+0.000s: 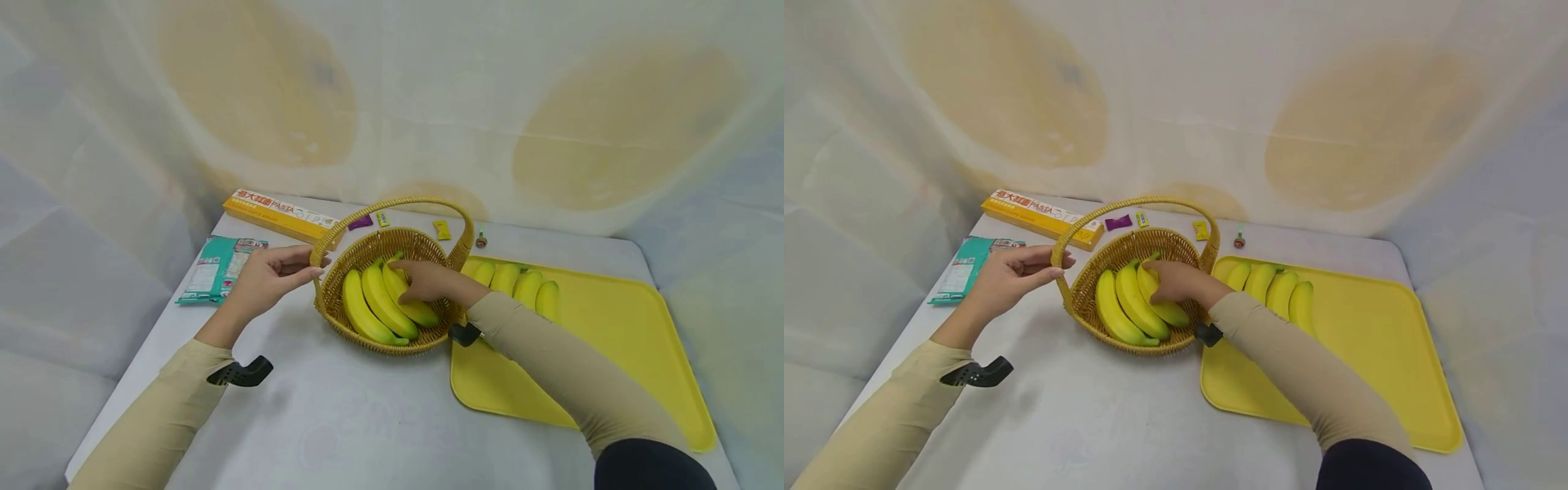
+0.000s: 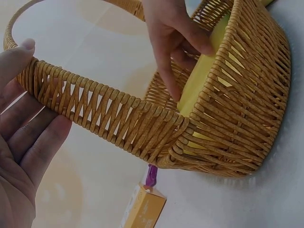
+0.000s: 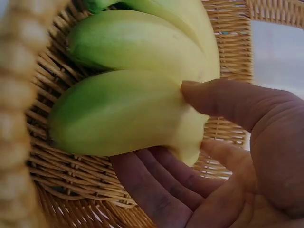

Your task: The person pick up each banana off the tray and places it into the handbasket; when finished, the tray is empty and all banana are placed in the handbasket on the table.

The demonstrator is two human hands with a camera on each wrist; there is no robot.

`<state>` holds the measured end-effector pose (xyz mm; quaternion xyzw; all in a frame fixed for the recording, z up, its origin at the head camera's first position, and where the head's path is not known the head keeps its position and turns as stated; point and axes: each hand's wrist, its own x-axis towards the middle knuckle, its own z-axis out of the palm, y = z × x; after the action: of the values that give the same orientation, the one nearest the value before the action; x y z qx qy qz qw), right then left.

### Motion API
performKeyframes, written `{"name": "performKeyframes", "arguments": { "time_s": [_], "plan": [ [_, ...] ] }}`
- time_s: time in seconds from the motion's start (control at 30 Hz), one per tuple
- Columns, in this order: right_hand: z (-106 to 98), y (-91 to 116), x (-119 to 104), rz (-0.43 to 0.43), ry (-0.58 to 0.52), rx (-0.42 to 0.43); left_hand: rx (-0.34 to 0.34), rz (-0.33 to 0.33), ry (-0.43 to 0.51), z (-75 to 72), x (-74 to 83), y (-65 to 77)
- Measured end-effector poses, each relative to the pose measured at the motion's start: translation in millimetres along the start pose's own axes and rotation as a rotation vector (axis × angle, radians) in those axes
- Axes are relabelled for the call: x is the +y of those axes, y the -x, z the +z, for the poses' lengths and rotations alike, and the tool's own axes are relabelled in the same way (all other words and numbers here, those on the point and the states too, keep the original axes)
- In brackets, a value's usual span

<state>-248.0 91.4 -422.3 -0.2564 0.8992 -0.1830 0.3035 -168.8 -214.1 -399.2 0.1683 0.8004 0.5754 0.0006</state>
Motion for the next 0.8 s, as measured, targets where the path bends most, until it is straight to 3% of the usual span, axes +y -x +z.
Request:
{"name": "performKeyframes", "arguments": {
  "time_s": [0.3, 0.43, 0.6, 0.8],
  "plan": [
    [5.4, 0.4, -6.0, 0.048, -0.007, 0.01, 0.008, -0.007, -0.019, -0.9, 1.5, 2.0],
    [5.4, 9.7, -2.1, 0.039, -0.011, 0.055, 0.011, -0.009, -0.032, 0.0, 1.3, 1.6],
    [7.5, 35.9, 12.6, -0.052, -0.102, 0.168, 0.008, -0.003, -0.026, 0.5, 1.6, 1.4],
    [17.4, 85.1, 30.8, -0.13, -0.177, 0.351, 0.01, 0.005, -0.024, 0.4, -0.1, 1.7]
  ]
}}
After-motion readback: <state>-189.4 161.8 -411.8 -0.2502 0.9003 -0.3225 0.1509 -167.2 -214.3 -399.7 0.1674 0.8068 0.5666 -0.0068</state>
